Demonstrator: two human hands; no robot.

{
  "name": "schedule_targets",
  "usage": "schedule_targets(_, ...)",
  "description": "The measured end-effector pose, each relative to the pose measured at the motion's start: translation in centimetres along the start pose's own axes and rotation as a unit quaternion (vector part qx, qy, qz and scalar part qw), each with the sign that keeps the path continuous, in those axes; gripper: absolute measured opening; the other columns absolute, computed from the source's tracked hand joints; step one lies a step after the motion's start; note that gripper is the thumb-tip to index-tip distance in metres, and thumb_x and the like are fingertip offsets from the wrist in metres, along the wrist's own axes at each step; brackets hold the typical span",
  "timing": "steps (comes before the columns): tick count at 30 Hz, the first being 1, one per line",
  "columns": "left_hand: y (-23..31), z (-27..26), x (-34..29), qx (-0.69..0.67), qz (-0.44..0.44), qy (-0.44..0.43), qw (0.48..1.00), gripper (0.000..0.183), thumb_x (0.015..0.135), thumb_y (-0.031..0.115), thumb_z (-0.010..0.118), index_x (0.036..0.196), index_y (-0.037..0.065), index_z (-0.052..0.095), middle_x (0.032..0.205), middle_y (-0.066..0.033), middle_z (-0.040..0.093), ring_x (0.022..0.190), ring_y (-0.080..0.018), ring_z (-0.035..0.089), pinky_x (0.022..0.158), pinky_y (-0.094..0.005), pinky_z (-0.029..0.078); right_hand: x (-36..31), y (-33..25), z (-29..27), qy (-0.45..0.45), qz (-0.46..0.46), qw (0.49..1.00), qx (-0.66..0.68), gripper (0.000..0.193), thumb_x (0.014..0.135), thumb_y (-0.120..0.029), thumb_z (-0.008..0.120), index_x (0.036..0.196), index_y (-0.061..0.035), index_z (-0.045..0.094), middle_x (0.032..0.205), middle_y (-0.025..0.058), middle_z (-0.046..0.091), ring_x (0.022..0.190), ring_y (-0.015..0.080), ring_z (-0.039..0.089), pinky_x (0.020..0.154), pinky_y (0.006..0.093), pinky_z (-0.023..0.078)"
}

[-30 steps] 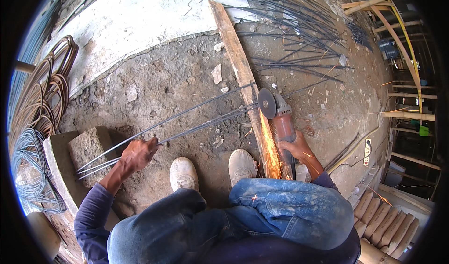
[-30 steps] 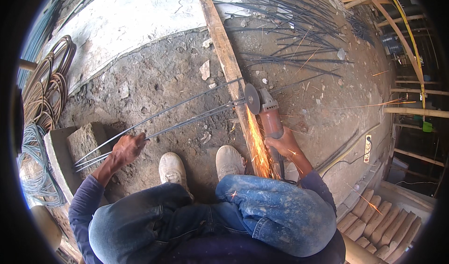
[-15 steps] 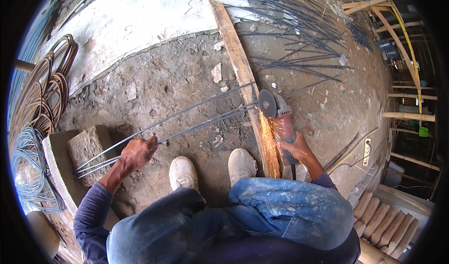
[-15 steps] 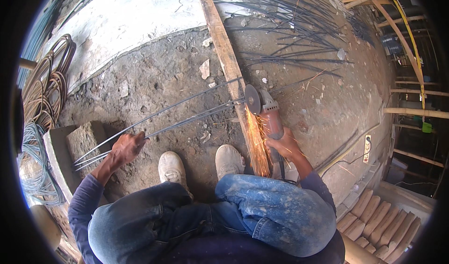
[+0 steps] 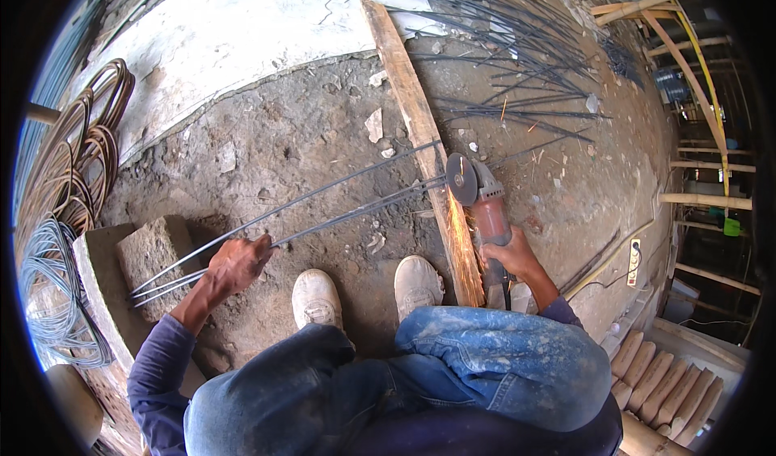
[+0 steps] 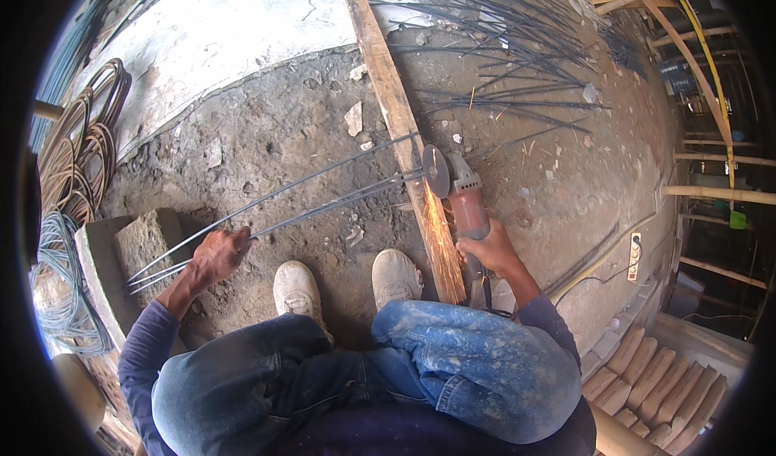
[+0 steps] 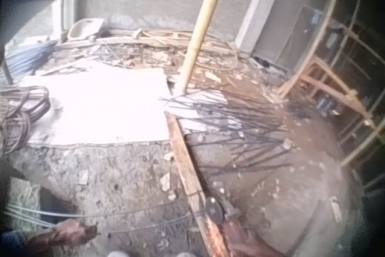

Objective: The person uses an angle grinder to cut steel rods on a construction site. They position the rods on a wooden plank, cut them, and then move the cut pieces aside.

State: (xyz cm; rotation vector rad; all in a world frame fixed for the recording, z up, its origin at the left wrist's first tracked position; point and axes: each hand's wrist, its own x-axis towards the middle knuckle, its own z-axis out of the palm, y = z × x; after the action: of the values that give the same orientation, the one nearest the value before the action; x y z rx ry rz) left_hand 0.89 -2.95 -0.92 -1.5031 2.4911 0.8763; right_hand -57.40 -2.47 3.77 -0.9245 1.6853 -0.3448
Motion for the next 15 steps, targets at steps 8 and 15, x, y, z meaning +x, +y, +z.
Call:
schedule_targets(8,-0.03,0.05,-0.10,-0.007,0.011,0.011,1.000,0.027,0.110,0.030,0.069,0.104,0.005,0.061,0.070,-0.0211,0.064,0.066,-0.0460,0.068,0.060,-0.0541,0.053,-0.30,-0.13,-0.01,0.019,-0.027,0.998,-0.044,0.029,0.085,-0.013,0.082,0.107,-0.0009,0.068,0.083,0.0083,0.074,0.067,0.0172,0.070,0.063,0.0362,0.058)
schedule_targets(15,-0.09,0.00,0.06,-0.005,0.003,0.001,1.000,0.026,0.109,0.029,0.070,0.103,0.005,0.061,0.071,-0.0216,0.065,0.067,-0.0467,0.068,0.061,-0.0541,0.053,-0.23,-0.12,-0.02,0.008,0.015,1.000,0.000,0.026,0.086,-0.013,0.081,0.105,-0.0006,0.068,0.083,0.0084,0.074,0.068,0.0173,0.071,0.062,0.0365,0.058)
